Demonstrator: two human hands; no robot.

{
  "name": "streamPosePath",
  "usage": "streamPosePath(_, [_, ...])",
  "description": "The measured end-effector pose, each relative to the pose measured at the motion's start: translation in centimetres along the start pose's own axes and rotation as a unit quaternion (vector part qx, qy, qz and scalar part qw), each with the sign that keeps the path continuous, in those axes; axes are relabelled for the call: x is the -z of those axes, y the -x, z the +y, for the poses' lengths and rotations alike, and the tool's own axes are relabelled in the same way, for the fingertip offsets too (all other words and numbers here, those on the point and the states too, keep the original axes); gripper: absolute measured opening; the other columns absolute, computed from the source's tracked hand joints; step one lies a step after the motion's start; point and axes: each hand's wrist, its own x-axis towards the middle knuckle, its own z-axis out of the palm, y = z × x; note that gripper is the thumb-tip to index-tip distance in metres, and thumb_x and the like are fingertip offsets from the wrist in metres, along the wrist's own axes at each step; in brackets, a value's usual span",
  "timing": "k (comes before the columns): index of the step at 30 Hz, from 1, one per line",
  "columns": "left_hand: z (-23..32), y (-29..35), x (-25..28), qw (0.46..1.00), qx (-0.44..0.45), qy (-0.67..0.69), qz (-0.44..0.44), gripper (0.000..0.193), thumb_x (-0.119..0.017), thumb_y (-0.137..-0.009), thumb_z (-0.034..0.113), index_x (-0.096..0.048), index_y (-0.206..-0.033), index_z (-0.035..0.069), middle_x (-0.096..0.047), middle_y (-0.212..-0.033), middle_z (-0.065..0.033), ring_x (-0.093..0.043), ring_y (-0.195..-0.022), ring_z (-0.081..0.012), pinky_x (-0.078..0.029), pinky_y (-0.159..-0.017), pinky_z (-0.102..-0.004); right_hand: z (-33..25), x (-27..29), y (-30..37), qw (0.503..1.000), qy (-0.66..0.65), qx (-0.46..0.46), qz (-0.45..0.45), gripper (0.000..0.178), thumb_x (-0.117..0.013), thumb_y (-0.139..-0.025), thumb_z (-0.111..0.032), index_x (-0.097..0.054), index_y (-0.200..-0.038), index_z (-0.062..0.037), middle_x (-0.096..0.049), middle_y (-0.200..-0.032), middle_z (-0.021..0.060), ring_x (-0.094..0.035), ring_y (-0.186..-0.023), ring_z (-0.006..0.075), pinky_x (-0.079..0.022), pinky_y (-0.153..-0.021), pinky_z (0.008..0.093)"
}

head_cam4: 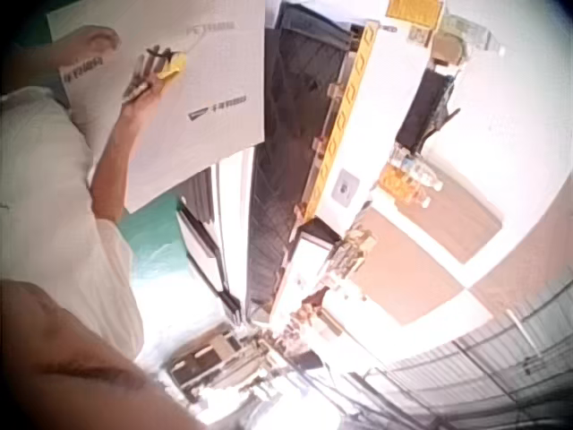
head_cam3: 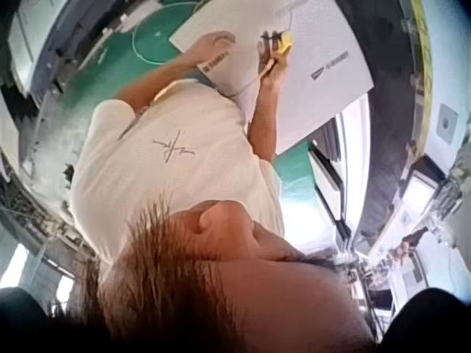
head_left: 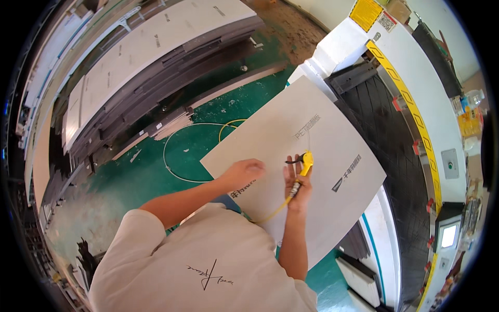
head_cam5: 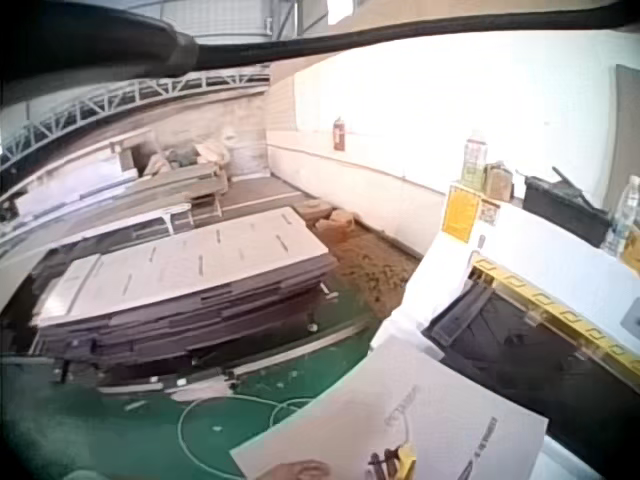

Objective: The person uses a yellow air blow gun to clean dust and debris from the surface of large white panels. They handle the panels one by one, lifting them from a stack, blowing them clean, and placing them onto a machine or a different stack.

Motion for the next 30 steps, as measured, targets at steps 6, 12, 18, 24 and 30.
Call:
streamPosePath(6, [-10.2,0.7,11.7,0.878,-0.251,-0.38,0.147,0.052,-0.063,-0.098,0.029,-0.053,-0.145,0.01,-0.062,-0.138,-0.0177,-0.063,-0.12,-0.039,-0.053,-0.098,-0.0444,1.3,-0.8,6.3,0.96,0.226,-0.147,0.075,0.07,-0.056,-0.1,-0.015,-0.027,-0.163,-0.0217,-0.064,-0.125,0.0096,-0.064,-0.105,0.0198,-0.05,-0.06,0.0252])
streamPosePath(12, [-13.0,-2.6,15.6,0.908,-0.196,-0.349,0.123,0.061,-0.067,-0.095,0.024,-0.046,-0.15,0.008,-0.037,-0.161,-0.0195,-0.051,-0.136,-0.039,-0.046,-0.107,-0.0485,6.3,-2.5,15.5,0.886,0.399,-0.221,0.089,0.066,-0.06,-0.103,-0.017,-0.028,-0.161,-0.0145,-0.061,-0.101,0.0042,-0.058,-0.08,0.0121,-0.044,-0.057,0.0224])
streamPosePath(18, [-10.1,-1.9,13.6,0.785,-0.359,-0.503,-0.037,0.073,-0.076,-0.088,0.031,-0.047,-0.148,0.003,-0.029,-0.164,-0.0212,-0.024,-0.153,-0.0412,-0.018,-0.122,-0.0652,8.1,-4.8,23.9,0.862,0.407,-0.265,0.143,0.064,-0.062,-0.102,-0.015,-0.03,-0.158,-0.0125,-0.06,-0.088,0.0043,-0.055,-0.067,0.0117,-0.045,-0.056,0.0243])
streamPosePath(24, [-8.5,0.6,5.2,0.689,-0.449,-0.516,-0.238,0.083,-0.077,-0.082,0.024,-0.04,-0.154,0.006,-0.025,-0.166,-0.0186,-0.017,-0.156,-0.0388,-0.012,-0.122,-0.0682,8.3,-1.7,35.8,0.891,0.306,-0.066,0.329,0.057,-0.061,-0.102,-0.013,-0.034,-0.153,-0.011,-0.057,-0.084,0.0024,-0.052,-0.066,0.0096,-0.039,-0.056,0.0222])
streamPosePath(30, [-9.2,1.2,-4.2,0.62,-0.48,-0.585,-0.208,0.088,-0.066,-0.078,0.004,-0.032,-0.159,0.008,-0.017,-0.167,-0.0232,-0.011,-0.157,-0.0437,-0.009,-0.12,-0.0725,12.0,2.8,48.3,0.87,0.236,0.072,0.427,0.045,-0.057,-0.099,-0.006,-0.044,-0.142,-0.0111,-0.055,-0.081,0.0019,-0.054,-0.063,0.0111,-0.037,-0.051,0.0237])
